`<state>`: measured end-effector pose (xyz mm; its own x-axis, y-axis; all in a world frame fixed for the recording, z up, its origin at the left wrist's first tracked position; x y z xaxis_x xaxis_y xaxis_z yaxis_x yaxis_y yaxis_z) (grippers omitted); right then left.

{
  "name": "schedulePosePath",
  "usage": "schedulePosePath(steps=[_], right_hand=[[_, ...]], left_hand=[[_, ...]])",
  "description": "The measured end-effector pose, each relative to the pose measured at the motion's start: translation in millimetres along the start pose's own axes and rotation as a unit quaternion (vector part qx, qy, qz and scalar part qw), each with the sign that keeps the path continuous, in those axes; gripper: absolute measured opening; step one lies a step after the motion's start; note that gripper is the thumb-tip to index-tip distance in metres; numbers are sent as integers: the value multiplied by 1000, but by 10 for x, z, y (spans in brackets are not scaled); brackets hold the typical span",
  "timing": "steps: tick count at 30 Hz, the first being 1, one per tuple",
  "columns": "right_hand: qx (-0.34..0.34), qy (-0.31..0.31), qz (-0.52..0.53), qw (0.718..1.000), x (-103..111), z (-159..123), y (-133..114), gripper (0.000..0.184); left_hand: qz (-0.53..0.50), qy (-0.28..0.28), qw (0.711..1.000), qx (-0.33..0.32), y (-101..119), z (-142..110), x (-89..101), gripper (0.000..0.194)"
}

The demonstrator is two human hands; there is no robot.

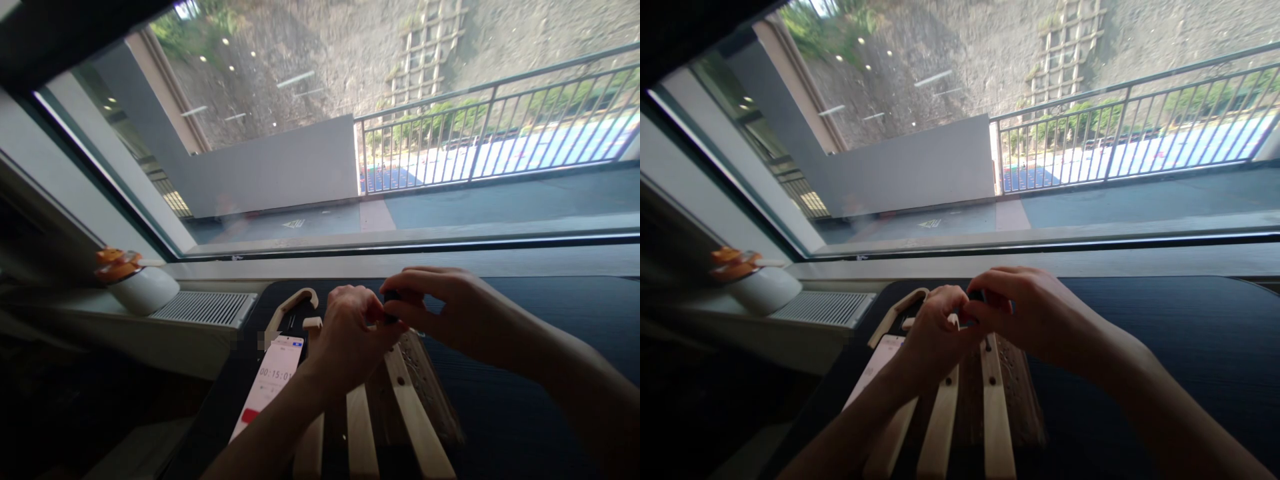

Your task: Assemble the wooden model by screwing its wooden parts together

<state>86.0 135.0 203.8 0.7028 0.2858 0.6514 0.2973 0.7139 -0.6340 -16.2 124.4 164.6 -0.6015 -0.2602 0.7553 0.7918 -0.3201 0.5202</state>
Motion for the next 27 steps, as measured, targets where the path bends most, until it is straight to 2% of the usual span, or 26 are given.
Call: schedulePosePath(steps=[4, 7, 11, 19, 27], right_hand=[[-4, 1, -4, 1000, -5, -11, 15, 19], [-7, 2, -2, 1000, -9, -15, 22, 19], [-13, 1, -1, 1000, -10, -11, 25, 21], [-12, -4, 7, 1000, -9, -2, -17, 19], [-15, 0, -1, 1000, -15, -11, 1, 16]], left_hand=[[0, -23, 1000, 1, 29, 6, 9, 22], [-5, -45, 999, -14, 67, 7, 2, 11], [-15, -41, 999, -31, 80, 7, -5, 3], [38, 4, 999, -26, 37, 10, -6, 17], [16, -13, 1000, -17, 47, 10, 14, 14]])
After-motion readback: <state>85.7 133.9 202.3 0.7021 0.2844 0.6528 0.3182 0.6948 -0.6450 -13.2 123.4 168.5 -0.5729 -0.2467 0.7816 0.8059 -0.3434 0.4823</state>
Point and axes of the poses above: each hand's wrist, its own z-axis towards the middle knuckle, its own x-axis out of the back of the hand, y = z × x, the point moved 9 cm from there along z, towards the middle knuckle, and after that the axes turned 13 degrees about z, right-handed, at the moved point
